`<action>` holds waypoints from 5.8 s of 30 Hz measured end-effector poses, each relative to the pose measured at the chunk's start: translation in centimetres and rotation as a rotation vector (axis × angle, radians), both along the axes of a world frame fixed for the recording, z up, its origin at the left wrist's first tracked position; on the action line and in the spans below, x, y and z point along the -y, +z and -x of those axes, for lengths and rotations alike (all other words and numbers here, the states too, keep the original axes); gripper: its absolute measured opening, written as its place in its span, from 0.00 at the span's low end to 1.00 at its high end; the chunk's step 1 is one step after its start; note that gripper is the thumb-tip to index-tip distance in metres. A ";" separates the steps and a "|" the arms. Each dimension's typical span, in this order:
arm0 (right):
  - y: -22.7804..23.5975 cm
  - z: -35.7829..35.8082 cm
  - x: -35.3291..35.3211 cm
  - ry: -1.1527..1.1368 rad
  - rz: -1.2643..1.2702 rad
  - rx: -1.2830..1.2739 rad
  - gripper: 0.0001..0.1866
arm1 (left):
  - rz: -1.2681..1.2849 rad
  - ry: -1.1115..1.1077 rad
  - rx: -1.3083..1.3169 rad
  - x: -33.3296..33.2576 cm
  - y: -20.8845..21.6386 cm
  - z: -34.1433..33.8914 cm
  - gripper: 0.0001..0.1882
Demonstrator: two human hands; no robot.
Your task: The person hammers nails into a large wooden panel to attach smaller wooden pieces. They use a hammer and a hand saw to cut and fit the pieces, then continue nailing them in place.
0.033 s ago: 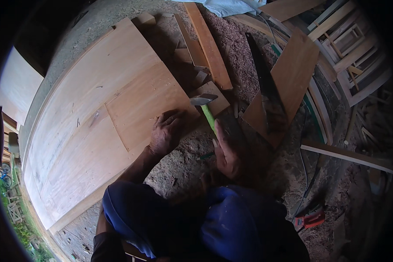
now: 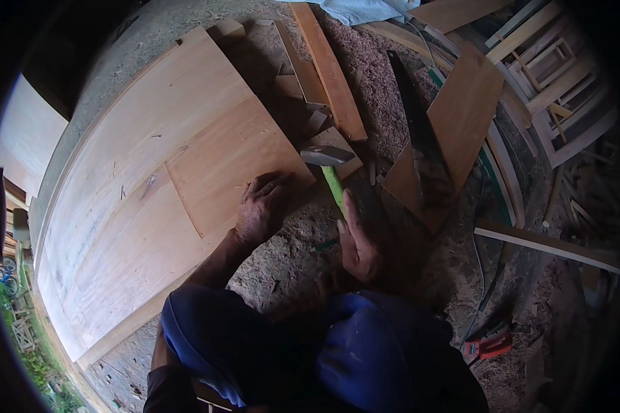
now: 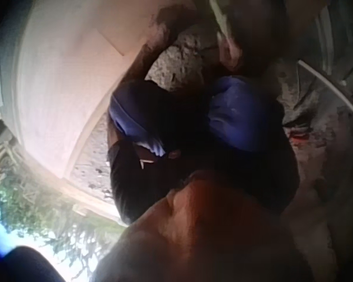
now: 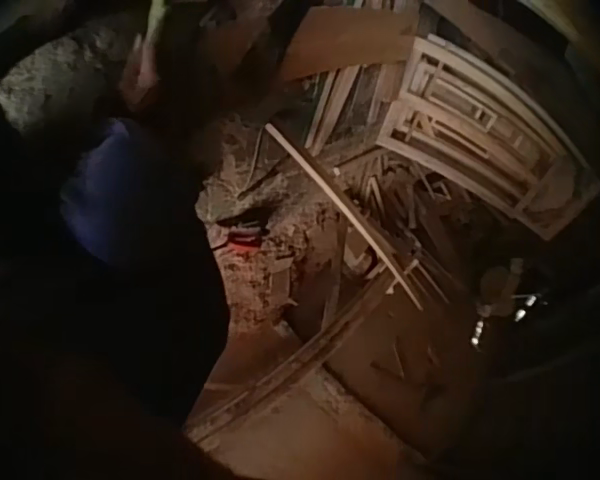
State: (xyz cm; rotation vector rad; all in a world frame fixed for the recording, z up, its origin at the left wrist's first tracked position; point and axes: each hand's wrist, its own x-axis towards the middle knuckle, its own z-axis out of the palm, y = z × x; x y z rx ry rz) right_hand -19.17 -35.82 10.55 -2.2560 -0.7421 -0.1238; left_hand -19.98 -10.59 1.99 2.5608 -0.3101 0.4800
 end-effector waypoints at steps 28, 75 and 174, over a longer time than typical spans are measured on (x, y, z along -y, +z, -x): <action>0.5 -0.6 -1.0 0.013 0.232 -0.425 0.28 | -0.015 0.050 -0.017 1.2 -0.1 0.9 0.27; -2.5 0.1 -3.4 0.138 0.260 -0.400 0.31 | 0.782 0.157 -0.176 -5.3 -0.4 1.9 0.12; -9.8 -9.5 -12.6 0.336 -0.324 -0.225 0.30 | 0.342 0.839 -0.144 -28.0 -1.3 11.5 0.08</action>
